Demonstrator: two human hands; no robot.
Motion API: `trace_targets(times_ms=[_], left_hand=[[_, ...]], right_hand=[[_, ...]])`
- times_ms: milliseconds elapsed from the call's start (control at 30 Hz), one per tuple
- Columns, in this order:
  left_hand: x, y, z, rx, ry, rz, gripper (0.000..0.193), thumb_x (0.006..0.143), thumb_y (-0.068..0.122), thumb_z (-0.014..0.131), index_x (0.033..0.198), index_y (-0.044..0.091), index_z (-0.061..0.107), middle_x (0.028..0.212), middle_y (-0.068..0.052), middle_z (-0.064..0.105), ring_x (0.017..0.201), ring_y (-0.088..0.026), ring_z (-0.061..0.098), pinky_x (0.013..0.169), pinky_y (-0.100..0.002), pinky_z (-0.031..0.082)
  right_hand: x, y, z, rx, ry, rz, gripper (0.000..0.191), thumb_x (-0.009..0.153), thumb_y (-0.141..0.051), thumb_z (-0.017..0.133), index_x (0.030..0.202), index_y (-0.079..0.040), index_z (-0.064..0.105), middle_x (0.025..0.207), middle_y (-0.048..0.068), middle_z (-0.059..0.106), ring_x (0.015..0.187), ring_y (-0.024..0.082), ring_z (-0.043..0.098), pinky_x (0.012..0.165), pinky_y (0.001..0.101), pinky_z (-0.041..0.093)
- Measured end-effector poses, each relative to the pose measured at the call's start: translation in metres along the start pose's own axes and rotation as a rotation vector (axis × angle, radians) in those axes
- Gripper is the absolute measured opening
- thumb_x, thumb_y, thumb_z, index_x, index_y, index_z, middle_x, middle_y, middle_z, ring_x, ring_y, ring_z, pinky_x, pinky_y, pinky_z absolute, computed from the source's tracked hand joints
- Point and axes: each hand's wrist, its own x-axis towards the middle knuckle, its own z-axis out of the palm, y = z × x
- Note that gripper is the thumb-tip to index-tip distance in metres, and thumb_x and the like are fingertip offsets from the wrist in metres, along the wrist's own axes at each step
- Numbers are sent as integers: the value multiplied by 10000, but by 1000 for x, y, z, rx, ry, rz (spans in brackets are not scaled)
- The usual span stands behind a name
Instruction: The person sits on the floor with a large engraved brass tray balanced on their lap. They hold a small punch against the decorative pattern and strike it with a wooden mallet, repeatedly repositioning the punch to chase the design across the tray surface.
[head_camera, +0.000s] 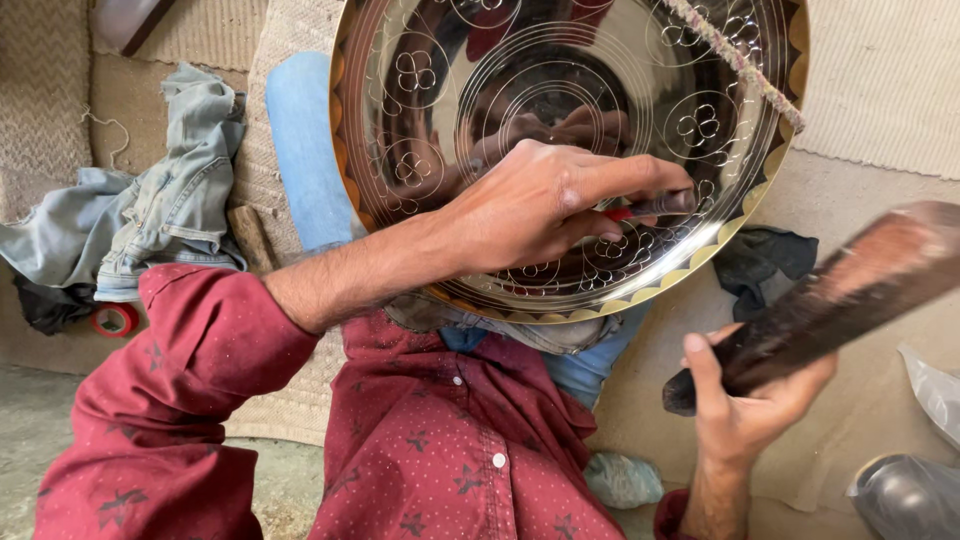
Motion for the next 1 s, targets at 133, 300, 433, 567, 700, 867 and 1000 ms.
trace_targets(times_ms=[133,300,433,567,700,867,1000], left_hand=[[3,-1,1,21,-13,-7,594,895,95,783,1422,162,517,1248,-6,730,1057,-271,738,789,-393,605],[1,3,-1,4,-21,-45,557,913,65,779,1401,176,533,1153,-5,754,1011,-247,752,763,-391,595],[-9,14,7,49,105,-172,556,924,44,779,1409,160,534,1130,-25,761,952,-265,741,747,-422,565],[-23,24,23,42,348,-235,525,943,-46,724,1383,176,540,1131,-28,745,982,-222,755,808,-348,606],[-26,27,38,70,502,-331,569,945,-70,711,1431,167,533,1167,-43,754,978,-199,771,808,-326,625],[-30,29,40,-2,556,-358,536,956,-70,720,1396,168,529,1154,-55,751,1025,-165,792,833,-273,669],[-29,25,33,61,454,-317,596,927,-43,752,1438,161,522,1197,-56,749,1060,-215,770,861,-326,635]], right_hand=[[13,-17,-14,186,24,-39,975,1032,61,700,1692,-133,9,962,134,625,714,225,633,755,345,560],[48,-47,-21,-313,-176,-261,983,966,75,764,1642,-257,133,944,146,661,754,251,656,729,329,565],[87,-65,-18,-448,-306,-299,926,895,34,804,1632,-214,301,1023,142,680,837,238,682,755,329,582],[118,-102,-20,-662,-460,-356,874,817,98,772,1594,-141,448,983,169,646,793,244,647,716,345,536],[142,-126,-16,-573,-559,-344,807,854,97,726,1570,-92,405,1008,155,629,800,208,640,690,327,517],[153,-137,-18,-811,-577,-444,812,824,109,797,1536,-17,426,1010,257,626,769,285,636,648,388,504],[147,-132,-28,-865,-653,-246,847,824,108,768,1577,-67,421,932,187,654,776,252,651,661,346,544]])
